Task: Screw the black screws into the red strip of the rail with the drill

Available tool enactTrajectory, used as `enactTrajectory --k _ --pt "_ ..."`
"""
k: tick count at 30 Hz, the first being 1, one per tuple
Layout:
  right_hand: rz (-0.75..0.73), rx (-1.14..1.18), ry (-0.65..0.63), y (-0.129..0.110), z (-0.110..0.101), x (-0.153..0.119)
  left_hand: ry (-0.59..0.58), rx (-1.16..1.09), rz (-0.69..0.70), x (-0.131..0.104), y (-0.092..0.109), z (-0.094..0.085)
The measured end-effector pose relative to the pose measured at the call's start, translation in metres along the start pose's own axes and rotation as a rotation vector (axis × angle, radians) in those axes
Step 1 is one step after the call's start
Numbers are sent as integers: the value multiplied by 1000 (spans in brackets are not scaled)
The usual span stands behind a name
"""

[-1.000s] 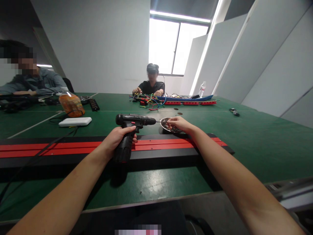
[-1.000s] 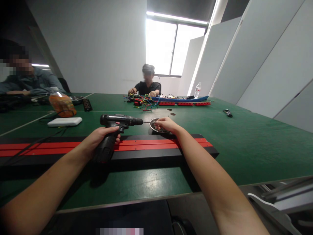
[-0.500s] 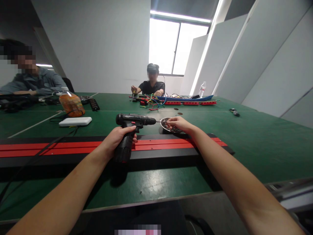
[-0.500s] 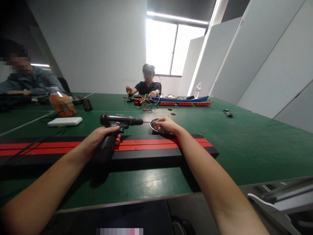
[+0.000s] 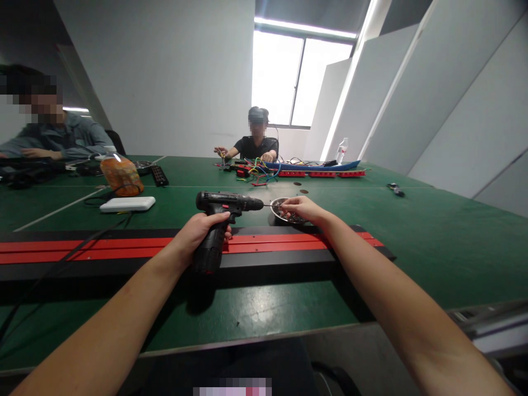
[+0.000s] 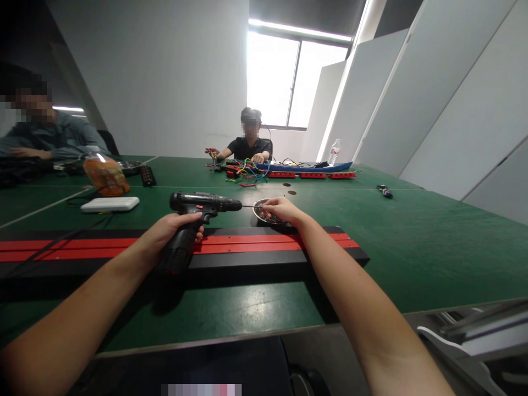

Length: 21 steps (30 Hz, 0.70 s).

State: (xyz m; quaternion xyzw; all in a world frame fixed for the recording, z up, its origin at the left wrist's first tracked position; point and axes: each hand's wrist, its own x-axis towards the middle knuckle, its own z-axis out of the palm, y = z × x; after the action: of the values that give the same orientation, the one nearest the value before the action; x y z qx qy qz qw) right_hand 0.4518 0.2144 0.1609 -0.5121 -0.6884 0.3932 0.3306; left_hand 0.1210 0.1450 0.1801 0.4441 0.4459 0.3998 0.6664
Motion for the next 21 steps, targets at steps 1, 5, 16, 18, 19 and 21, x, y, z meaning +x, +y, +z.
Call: enactTrajectory --k 1,5,16,18,19,21 --pt "0 -4 2 1 0 0 0 0 -1 0 0 0" --pt "-14 -10 6 3 -1 1 0 -5 0 -1 1 1" --pt "-8 11 40 -2 3 -2 -10 23 49 -2 1 0" --pt "5 10 52 -2 3 -3 3 26 52 -3 2 1" --pt "11 7 61 -2 3 -3 9 28 50 -4 3 2" --pt "9 -5 77 -2 3 -3 13 36 47 -6 4 4"
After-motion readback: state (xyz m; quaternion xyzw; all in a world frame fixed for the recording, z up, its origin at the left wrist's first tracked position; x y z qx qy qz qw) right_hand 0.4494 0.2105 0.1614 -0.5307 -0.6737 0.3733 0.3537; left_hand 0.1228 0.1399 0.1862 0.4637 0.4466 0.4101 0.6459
